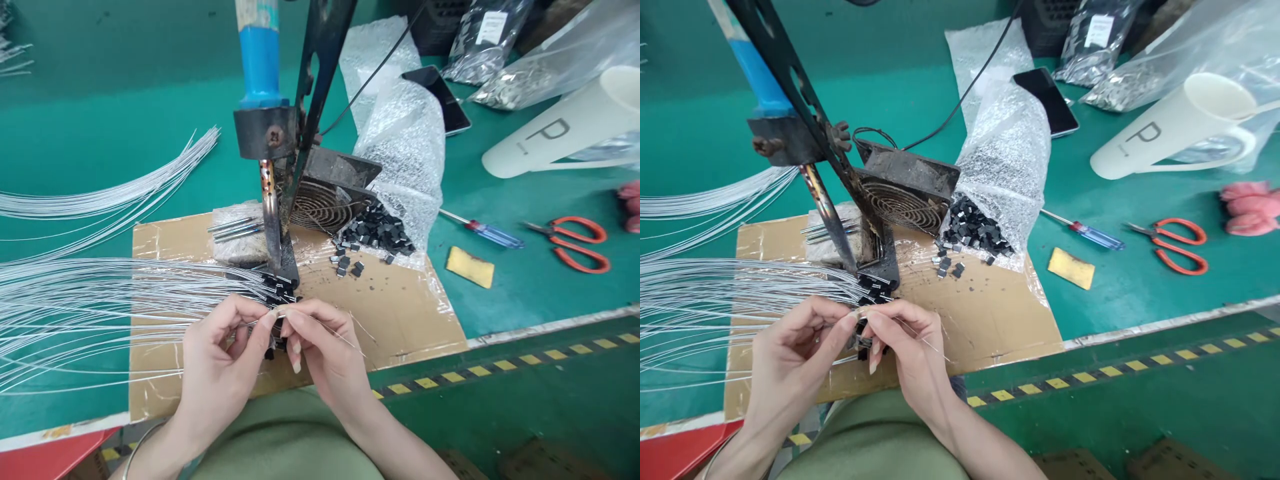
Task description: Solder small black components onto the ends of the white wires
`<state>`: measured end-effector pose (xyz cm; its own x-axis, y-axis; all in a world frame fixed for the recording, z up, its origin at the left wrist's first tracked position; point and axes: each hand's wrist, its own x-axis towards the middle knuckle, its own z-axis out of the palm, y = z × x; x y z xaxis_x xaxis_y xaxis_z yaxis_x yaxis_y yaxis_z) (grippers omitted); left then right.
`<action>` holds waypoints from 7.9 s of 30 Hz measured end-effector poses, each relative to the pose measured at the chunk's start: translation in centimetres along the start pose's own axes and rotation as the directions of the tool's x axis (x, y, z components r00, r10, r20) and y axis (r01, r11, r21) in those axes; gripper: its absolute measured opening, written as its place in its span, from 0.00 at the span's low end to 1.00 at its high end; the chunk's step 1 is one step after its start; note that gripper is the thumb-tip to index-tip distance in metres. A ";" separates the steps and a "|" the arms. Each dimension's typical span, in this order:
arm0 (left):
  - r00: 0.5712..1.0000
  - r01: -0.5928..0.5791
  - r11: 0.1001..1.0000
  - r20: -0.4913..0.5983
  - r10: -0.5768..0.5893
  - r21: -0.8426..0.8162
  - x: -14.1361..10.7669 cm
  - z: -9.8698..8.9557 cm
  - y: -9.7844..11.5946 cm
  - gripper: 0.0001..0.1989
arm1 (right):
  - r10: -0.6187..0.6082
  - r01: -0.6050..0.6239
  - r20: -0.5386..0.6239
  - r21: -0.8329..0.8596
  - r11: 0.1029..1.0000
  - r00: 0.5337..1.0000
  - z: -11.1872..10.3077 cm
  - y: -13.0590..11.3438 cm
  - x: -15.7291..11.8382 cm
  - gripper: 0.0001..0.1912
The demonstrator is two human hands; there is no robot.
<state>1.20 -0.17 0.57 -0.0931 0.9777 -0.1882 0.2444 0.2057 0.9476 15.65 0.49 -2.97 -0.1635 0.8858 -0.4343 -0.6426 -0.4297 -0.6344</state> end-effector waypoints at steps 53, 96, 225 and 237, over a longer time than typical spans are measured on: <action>0.986 0.015 0.997 -0.169 -0.002 0.074 -0.6 1.0 0.3 0.06 | 0.114 -0.109 0.054 -0.099 0.989 0.992 -0.6 -1.5 0.4 0.08; 0.972 0.107 0.993 -0.216 -0.093 0.056 0.1 0.7 1.2 0.04 | -0.782 0.233 -0.226 -0.874 0.426 0.581 -7.1 -5.6 2.2 0.12; 0.994 -0.019 0.999 -0.108 0.022 0.030 3.8 -0.4 3.3 0.08 | -0.409 0.417 0.126 -0.474 0.775 0.904 0.5 -3.5 0.7 0.11; 0.992 -0.034 0.997 -0.121 0.043 0.070 3.9 -0.3 3.3 0.08 | -0.412 0.421 0.124 -0.453 0.786 0.903 0.6 -3.4 0.6 0.11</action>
<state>1.34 4.29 3.01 -0.1983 0.9734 -0.1152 0.3149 0.1746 0.9329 17.26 2.59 -0.72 0.0243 0.9984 -0.0515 -0.2348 -0.0443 -0.9710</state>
